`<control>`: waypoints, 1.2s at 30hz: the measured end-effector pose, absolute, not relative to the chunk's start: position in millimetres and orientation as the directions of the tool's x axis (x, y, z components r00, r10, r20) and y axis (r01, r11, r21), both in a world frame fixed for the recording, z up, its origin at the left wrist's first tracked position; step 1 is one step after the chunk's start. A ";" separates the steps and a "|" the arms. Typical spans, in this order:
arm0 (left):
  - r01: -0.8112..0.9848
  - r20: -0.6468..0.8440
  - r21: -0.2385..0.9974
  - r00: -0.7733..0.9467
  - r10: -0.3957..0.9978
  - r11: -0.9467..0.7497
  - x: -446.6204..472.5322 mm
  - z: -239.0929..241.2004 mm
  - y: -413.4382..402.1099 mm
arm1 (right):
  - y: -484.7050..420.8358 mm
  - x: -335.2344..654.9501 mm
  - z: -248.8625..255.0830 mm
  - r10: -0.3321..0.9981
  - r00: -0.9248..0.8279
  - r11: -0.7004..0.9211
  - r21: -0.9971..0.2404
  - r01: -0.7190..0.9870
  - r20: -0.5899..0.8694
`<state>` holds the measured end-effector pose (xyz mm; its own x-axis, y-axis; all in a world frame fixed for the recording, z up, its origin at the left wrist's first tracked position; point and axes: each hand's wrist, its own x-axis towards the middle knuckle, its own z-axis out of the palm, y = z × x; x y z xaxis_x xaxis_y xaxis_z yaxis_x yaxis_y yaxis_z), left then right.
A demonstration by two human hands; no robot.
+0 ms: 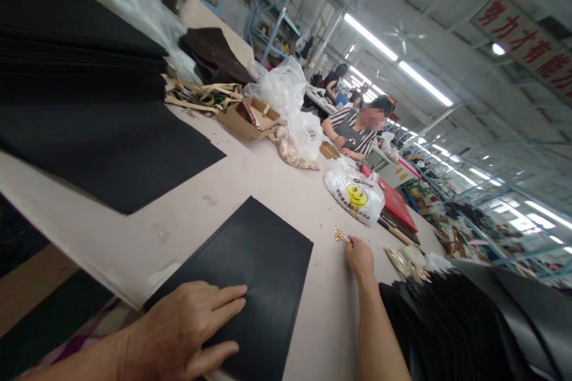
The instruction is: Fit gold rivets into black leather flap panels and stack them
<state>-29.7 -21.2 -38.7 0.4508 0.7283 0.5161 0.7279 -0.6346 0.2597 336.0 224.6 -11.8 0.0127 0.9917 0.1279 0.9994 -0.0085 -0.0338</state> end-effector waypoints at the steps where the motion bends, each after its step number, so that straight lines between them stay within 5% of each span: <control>1: 0.727 0.532 0.251 0.448 0.718 -0.639 -29.6 -36.2 -20.9 | 230.9 335.4 -12.9 0.994 -0.003 0.004 -0.007 1.000 0.112; 9: 0.727 0.557 0.282 0.407 0.724 -0.626 -29.6 -36.8 -21.3 | 267.7 331.7 -14.4 1.000 0.010 -0.010 0.113 0.994 -0.004; 15: 0.725 0.562 0.280 0.407 0.720 -0.629 -28.3 -43.4 -21.0 | 267.6 330.3 -1.5 0.998 0.060 -0.061 0.029 0.998 0.036; 19: 0.717 0.532 0.248 0.461 0.710 -0.652 -28.1 -43.3 -20.1 | 236.0 321.7 3.5 0.997 0.068 -0.061 -0.151 0.987 0.043; 23: 0.713 0.508 0.244 0.484 0.713 -0.658 -27.5 -47.4 -19.9 | 166.7 273.2 -5.2 0.997 -0.024 -0.033 -0.714 0.699 -0.070; 25: 0.715 0.502 0.236 0.490 0.712 -0.658 -27.2 -49.4 -20.1 | 125.4 238.9 -9.0 0.975 -0.146 -0.065 -0.845 0.531 -0.167; 29: 0.719 0.482 0.191 0.524 0.702 -0.668 -27.5 -48.7 -20.6 | 68.2 185.2 -11.7 0.879 -0.391 -0.002 -0.824 0.567 -0.272; 36: 0.719 0.506 0.173 0.521 0.687 -0.673 -28.8 -45.9 -21.2 | 60.6 161.5 -5.5 0.815 -0.496 0.209 -0.645 0.735 -0.301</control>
<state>-28.8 -21.2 -45.9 0.5209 0.6872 0.5063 0.7193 -0.6728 0.1732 161.5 60.6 -5.5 -0.4957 0.8147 -0.3009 0.7347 0.2086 -0.6455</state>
